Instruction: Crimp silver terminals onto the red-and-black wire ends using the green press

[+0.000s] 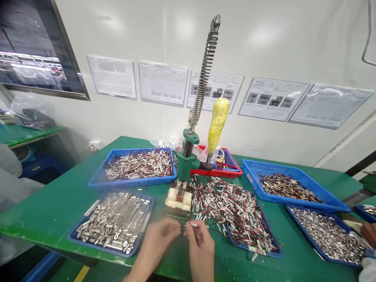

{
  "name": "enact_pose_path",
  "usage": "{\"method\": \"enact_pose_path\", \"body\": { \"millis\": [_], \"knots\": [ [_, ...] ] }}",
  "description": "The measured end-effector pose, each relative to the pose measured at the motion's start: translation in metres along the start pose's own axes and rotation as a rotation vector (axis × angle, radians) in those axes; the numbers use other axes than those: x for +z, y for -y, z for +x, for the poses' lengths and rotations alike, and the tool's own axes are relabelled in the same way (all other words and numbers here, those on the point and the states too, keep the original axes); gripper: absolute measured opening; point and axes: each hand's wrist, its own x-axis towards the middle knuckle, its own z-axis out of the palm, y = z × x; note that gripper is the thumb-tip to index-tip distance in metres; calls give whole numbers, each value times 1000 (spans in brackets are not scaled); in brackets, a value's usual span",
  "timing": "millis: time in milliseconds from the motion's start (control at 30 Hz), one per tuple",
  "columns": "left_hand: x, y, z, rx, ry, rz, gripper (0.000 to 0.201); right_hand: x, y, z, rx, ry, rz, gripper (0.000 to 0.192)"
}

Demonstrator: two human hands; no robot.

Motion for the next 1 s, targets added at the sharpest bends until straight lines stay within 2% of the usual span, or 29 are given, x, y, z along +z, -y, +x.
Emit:
{"method": "enact_pose_path", "body": {
  "millis": [700,1000],
  "knots": [
    [0,0,-2,22,20,21,11,1,-3,0,15,37,-2,43],
    [-1,-6,-2,21,21,20,7,4,9,0,-11,30,-34,45]
  ]
}}
